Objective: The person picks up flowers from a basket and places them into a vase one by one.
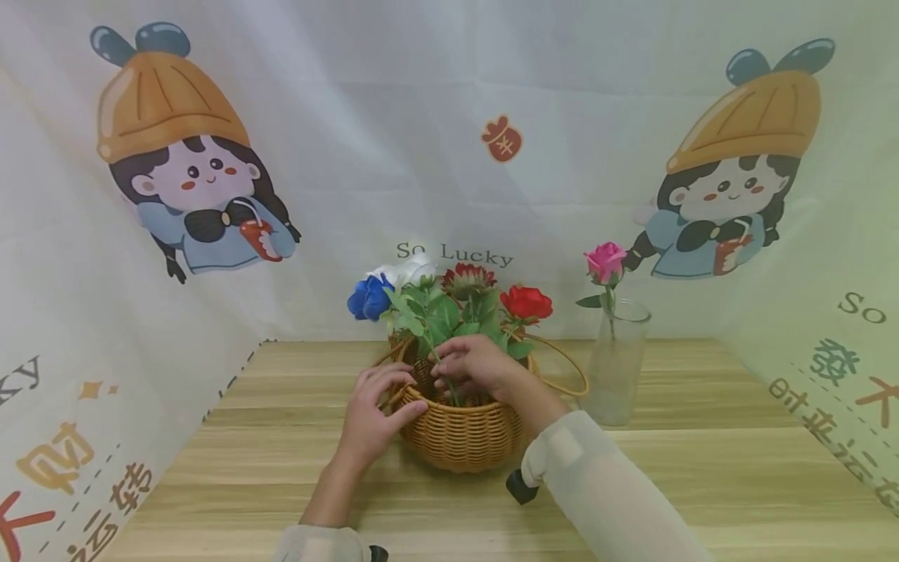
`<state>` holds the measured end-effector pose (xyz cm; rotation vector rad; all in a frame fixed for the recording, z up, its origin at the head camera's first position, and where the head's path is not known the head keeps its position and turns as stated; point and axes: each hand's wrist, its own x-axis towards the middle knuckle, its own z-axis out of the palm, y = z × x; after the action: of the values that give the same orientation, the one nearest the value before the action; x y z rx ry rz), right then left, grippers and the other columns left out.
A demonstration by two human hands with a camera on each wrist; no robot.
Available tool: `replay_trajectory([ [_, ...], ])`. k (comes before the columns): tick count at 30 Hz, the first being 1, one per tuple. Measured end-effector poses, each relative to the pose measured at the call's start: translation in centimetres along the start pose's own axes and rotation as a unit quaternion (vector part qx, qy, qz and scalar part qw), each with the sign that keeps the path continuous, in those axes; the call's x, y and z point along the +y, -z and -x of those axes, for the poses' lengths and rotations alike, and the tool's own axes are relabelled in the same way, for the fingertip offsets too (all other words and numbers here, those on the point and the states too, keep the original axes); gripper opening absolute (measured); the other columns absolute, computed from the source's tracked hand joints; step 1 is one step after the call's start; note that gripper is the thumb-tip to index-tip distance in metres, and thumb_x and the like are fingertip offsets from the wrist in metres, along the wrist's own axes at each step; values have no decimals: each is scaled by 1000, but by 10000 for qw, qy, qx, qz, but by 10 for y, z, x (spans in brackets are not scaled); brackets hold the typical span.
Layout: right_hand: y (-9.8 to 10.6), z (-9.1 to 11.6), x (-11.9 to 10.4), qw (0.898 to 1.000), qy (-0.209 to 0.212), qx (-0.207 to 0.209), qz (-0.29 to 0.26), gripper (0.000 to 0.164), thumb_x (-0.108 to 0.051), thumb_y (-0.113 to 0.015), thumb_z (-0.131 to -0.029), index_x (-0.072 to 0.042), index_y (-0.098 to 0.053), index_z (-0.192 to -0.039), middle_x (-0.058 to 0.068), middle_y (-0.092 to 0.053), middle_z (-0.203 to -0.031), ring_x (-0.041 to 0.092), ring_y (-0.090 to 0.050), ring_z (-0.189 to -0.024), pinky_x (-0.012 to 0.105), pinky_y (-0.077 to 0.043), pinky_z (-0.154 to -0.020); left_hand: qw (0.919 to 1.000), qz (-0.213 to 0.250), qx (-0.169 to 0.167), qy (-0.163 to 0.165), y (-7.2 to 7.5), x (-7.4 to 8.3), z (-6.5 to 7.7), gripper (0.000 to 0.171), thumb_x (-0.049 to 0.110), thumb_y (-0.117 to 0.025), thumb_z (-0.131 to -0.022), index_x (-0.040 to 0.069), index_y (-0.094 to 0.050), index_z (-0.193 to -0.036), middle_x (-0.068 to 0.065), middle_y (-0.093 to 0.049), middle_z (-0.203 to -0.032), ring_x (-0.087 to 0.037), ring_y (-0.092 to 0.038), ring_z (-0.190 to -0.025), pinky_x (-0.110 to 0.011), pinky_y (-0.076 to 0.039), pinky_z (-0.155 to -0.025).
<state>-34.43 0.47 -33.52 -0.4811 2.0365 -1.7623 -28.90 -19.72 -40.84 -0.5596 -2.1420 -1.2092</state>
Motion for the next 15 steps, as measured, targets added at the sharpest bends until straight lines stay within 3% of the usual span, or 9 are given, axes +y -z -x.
replay_trajectory([
  [5,2,1,-2,9982,421,214,-357,30,1,-54,-97,5,-55,-127,25,-64,-112,25,-69,-89,49,-52,-82,10000,0,39,1,0,0,0,29,25,-84,-75,17,-68,-98,4,-64,-121,-20,-46,-117,-51,-35,-97],
  [15,3,5,-1,9883,1031,712,-873,34,2,-58,-95,7,-54,-129,26,-63,-112,24,-69,-87,43,-55,-76,10000,3,16,-28,-1,1,0,28,25,-84,-75,16,-67,-97,3,-64,-121,-22,-46,-118,-52,-35,-97],
])
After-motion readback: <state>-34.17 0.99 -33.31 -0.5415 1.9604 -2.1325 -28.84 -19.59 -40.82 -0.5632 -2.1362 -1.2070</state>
